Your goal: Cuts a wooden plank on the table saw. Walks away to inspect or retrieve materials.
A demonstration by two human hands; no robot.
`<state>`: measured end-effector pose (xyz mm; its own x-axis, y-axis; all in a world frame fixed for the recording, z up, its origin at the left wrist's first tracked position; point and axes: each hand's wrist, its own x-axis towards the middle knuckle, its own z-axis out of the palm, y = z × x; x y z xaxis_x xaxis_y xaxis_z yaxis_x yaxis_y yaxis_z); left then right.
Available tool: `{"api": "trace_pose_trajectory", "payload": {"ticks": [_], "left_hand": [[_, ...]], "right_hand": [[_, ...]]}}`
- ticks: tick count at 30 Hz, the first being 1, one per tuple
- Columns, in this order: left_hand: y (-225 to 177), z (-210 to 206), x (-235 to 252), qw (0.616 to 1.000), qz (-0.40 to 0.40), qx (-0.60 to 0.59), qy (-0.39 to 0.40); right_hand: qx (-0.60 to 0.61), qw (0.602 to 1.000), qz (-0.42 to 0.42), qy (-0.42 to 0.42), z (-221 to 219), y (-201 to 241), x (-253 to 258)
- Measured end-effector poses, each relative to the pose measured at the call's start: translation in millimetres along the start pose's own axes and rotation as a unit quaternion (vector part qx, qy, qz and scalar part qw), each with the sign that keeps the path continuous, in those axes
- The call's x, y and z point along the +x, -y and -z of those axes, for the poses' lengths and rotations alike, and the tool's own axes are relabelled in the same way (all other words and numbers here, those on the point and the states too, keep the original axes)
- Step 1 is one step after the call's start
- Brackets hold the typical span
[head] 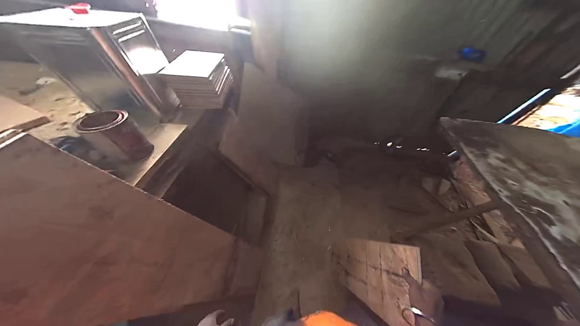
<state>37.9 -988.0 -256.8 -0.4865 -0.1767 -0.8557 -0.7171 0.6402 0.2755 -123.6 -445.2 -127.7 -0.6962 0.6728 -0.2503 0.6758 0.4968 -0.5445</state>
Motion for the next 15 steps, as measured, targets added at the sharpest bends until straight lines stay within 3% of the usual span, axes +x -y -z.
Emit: {"api": "trace_pose_trajectory", "payload": {"ticks": [4,8,11,15], "left_hand": [[8,16,7,0.995,0.025,-0.084,-0.05],[-21,19,24,0.982,0.031,-0.159,-0.091],[-48,14,39,0.972,0.041,-0.203,-0.109],[-80,11,31,0.962,0.083,-0.243,-0.096]], "right_hand": [[0.089,0.995,0.017,0.032,-56,100,9],[0.118,0.991,0.011,0.064,-117,198,31],[0.131,0.982,0.07,0.117,-184,257,58],[0.077,0.974,0.11,0.183,-261,368,72]]}}
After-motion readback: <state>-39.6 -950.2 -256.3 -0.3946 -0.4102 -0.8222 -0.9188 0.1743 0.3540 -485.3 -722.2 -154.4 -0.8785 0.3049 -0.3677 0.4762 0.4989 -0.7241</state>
